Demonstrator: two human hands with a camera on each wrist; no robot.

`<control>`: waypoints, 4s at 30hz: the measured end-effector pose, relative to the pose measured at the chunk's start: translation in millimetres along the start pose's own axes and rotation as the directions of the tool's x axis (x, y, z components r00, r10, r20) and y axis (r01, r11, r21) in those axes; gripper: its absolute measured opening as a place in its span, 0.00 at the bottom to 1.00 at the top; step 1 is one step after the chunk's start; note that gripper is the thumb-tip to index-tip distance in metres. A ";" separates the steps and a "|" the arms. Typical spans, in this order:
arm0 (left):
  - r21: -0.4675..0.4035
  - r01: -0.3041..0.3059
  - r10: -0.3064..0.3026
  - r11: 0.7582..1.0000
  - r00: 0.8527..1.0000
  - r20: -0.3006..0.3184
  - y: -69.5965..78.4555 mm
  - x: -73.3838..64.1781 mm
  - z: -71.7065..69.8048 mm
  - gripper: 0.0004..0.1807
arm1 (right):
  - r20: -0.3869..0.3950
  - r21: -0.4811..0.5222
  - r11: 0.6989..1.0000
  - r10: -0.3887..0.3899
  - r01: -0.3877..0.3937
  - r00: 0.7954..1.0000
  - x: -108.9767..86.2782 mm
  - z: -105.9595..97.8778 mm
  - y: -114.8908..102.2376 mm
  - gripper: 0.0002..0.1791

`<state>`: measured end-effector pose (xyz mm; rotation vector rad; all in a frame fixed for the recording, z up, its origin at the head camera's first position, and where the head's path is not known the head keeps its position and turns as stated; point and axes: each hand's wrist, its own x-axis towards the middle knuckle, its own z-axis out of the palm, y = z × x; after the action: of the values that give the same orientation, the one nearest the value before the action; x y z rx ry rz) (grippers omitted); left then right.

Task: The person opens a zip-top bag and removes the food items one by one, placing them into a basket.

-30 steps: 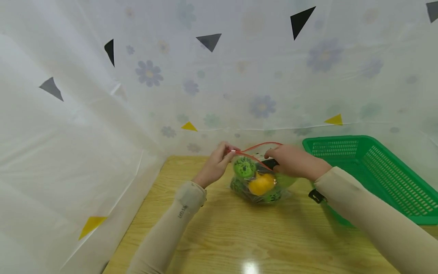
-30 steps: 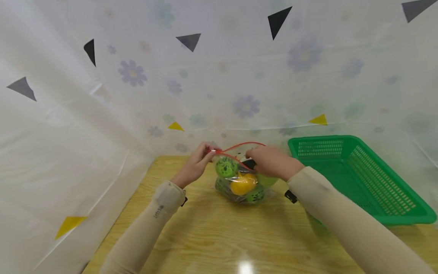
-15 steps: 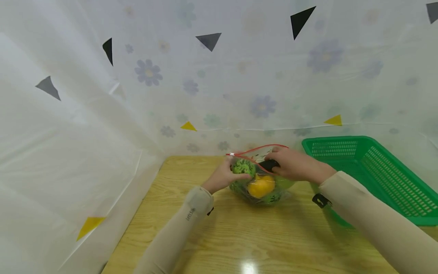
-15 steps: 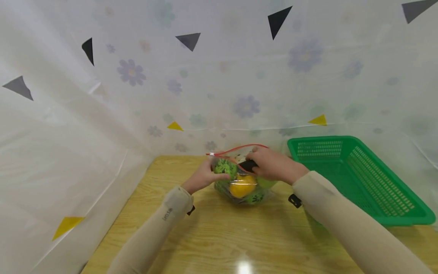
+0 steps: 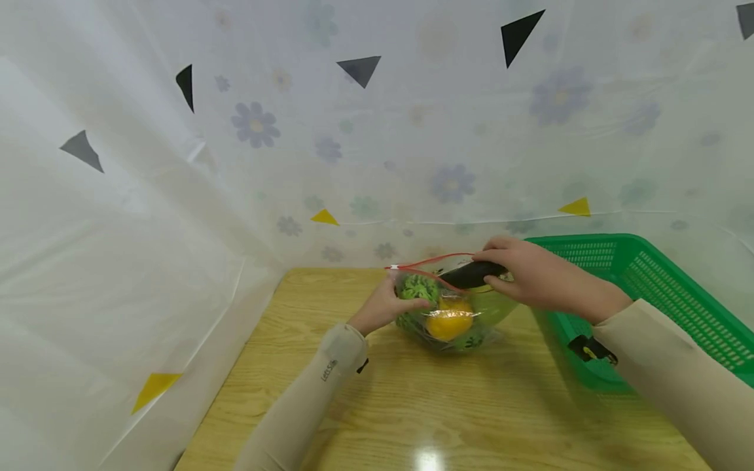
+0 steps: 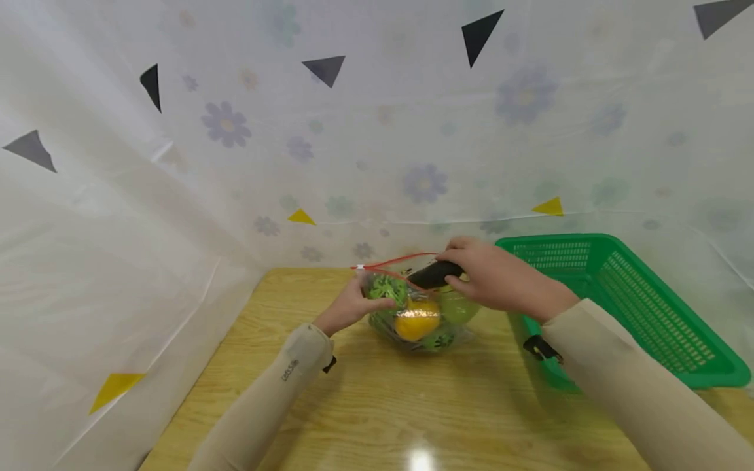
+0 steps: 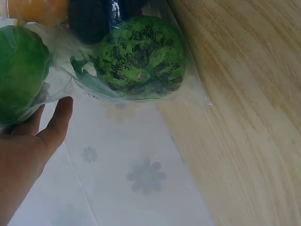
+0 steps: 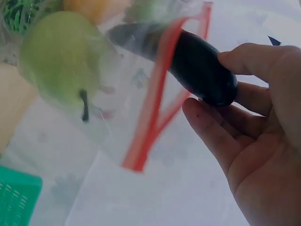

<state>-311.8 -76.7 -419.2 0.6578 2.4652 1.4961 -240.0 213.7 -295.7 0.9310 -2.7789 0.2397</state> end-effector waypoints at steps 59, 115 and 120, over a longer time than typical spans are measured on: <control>0.020 0.065 -0.065 0.998 0.998 -0.004 1.3 -11.3 1.1 0.56 | 0.480 0.121 0.958 0.174 -0.261 0.860 -104.1 43.2 140.1 0.15; 0.001 -0.091 0.090 0.996 0.991 0.099 6.3 -7.0 -4.9 0.54 | 0.159 0.110 0.976 -0.202 0.186 0.966 74.2 50.8 -15.0 0.34; -0.022 -0.095 0.096 0.995 0.991 0.098 5.4 -5.9 -4.2 0.50 | 0.166 0.110 0.988 -0.121 0.104 0.979 63.8 37.6 -12.4 0.38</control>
<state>-306.7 -80.7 -412.9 0.8368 2.3757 1.4785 -287.4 159.0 -315.6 1.1833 -2.8799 0.2978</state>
